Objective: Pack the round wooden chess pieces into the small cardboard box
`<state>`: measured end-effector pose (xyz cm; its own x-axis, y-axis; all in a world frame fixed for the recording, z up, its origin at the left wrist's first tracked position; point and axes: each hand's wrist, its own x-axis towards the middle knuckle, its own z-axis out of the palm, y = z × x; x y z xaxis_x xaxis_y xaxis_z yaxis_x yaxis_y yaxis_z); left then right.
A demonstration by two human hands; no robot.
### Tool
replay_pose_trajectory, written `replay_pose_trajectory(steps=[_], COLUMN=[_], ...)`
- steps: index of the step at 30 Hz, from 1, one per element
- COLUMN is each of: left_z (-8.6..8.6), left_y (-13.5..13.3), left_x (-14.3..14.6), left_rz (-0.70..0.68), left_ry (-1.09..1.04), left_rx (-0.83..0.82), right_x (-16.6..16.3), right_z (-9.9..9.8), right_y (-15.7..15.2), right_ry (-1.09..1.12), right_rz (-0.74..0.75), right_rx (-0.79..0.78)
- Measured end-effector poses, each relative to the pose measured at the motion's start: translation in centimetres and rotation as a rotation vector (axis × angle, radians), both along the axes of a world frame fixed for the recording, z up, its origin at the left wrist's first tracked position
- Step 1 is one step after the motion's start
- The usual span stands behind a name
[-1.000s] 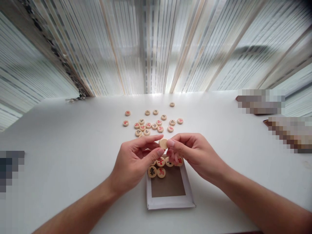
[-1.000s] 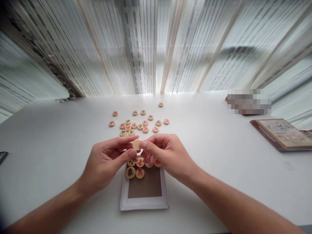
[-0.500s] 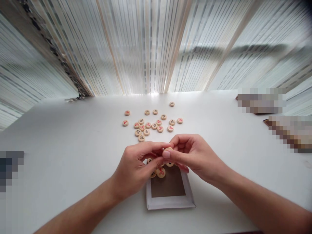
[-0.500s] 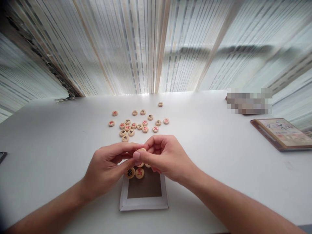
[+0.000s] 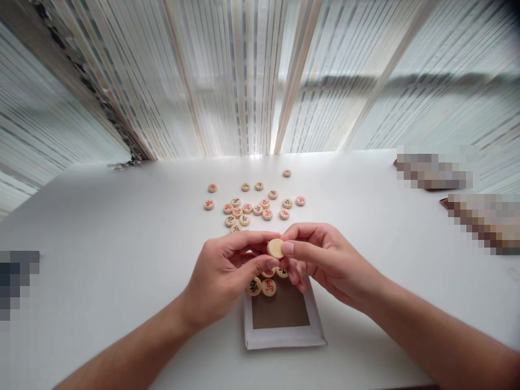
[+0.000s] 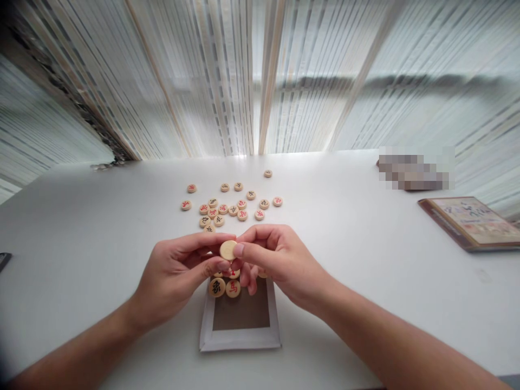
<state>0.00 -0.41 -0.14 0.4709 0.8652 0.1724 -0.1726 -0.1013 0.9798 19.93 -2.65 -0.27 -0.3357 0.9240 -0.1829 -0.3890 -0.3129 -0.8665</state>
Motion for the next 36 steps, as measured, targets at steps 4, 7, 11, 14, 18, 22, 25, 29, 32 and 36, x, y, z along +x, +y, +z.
replay_pose_trajectory(steps=[4, 7, 11, 14, 18, 22, 25, 29, 32, 36], left_z=[-0.2, -0.6, -0.8, -0.9, -1.0, -1.1, -0.9, -0.7, -0.8, -1.2], left_y=[-0.1, -0.1, -0.2, -0.2, -0.2, -0.2, -0.2, -0.3, -0.2, -0.1], left_x=[0.0, -0.2, -0.4, -0.4, -0.5, -0.6, -0.6, -0.4, -0.3, -0.5], left_rz=[0.002, 0.006, -0.001, -0.01, -0.012, 0.009, 0.017, 0.08, 0.164, 0.262], left_ry=[0.01, 0.054, 0.094, 0.098, 0.094, 0.084, 0.06, 0.077, 0.126, 0.182], left_rx=[0.018, 0.081, 0.158, 0.164, 0.156, 0.147, 0.137, 0.121, 0.177, 0.37], right_x=[0.0, 0.0, -0.1, -0.1, 0.0, 0.2, 0.3, 0.2, 0.1, 0.0], right_z=[-0.1, -0.1, 0.1, 0.3, 0.2, 0.0, 0.0, 0.2, 0.3, 0.2], right_y=[-0.2, -0.3, -0.3, -0.2, -0.2, -0.4, -0.4, -0.2, -0.2, -0.4], right_ry=[-0.013, -0.05, -0.092, -0.088, -0.09, -0.084, -0.068, -0.07, -0.103, -0.181], right_rz=[0.017, 0.012, 0.003, 0.008, 0.013, 0.016, 0.013, -0.001, -0.039, -0.107], right_rx=[0.015, 0.008, 0.013, 0.028, 0.044, 0.075, 0.083, 0.102, 0.139, 0.252])
